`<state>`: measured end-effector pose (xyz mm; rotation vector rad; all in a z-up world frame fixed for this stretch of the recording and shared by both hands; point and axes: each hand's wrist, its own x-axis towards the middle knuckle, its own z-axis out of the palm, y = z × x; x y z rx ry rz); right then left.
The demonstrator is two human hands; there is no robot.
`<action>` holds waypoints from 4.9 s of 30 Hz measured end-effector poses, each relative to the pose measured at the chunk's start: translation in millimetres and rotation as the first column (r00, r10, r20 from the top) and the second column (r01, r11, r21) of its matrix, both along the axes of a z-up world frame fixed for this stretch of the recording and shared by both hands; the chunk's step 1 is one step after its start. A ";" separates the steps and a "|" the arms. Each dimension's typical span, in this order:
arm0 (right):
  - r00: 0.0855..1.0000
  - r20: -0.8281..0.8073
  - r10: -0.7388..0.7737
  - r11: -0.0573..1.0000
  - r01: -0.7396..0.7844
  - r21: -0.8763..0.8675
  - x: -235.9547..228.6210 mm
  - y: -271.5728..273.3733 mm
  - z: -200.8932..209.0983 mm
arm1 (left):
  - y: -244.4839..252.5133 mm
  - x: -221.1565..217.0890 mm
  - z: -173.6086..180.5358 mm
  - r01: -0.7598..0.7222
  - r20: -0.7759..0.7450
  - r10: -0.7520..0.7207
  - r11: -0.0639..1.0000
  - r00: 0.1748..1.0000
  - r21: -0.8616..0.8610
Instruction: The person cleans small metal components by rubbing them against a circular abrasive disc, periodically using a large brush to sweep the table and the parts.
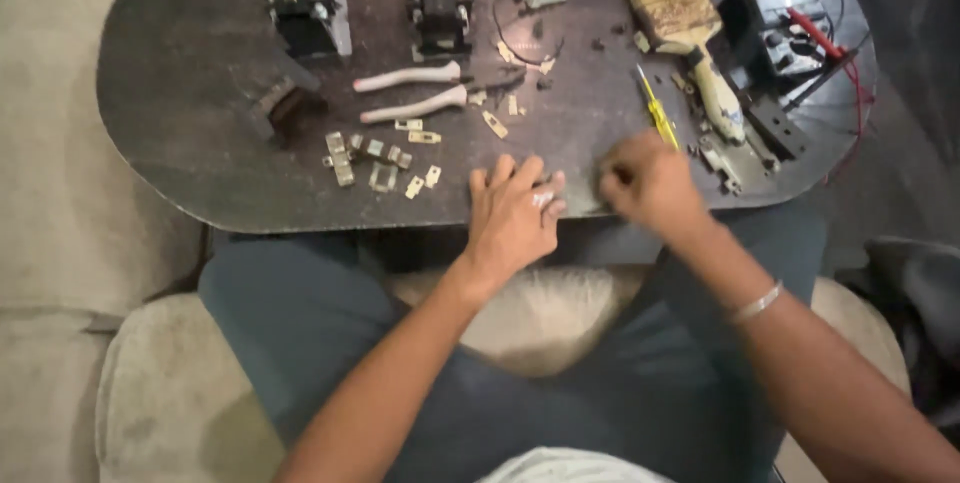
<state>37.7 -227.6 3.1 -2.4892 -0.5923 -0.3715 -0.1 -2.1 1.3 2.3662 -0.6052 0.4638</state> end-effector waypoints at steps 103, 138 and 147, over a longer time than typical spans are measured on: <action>0.986 0.166 0.014 0.988 0.012 -0.154 -51.5 -128.0 -50.2 | -16.9 13.8 -72.2 -0.190 0.512 -0.030 0.908 0.858 0.372; 0.620 -0.441 -0.649 0.760 0.500 -0.415 -74.4 -208.6 -497.1 | -20.4 9.8 -46.1 -0.161 0.497 -0.070 0.900 0.865 0.406; 0.569 -0.518 -0.639 0.745 0.625 -0.234 -73.4 -162.0 -528.2 | -21.8 10.3 -47.7 -0.181 0.507 -0.062 0.891 0.860 0.416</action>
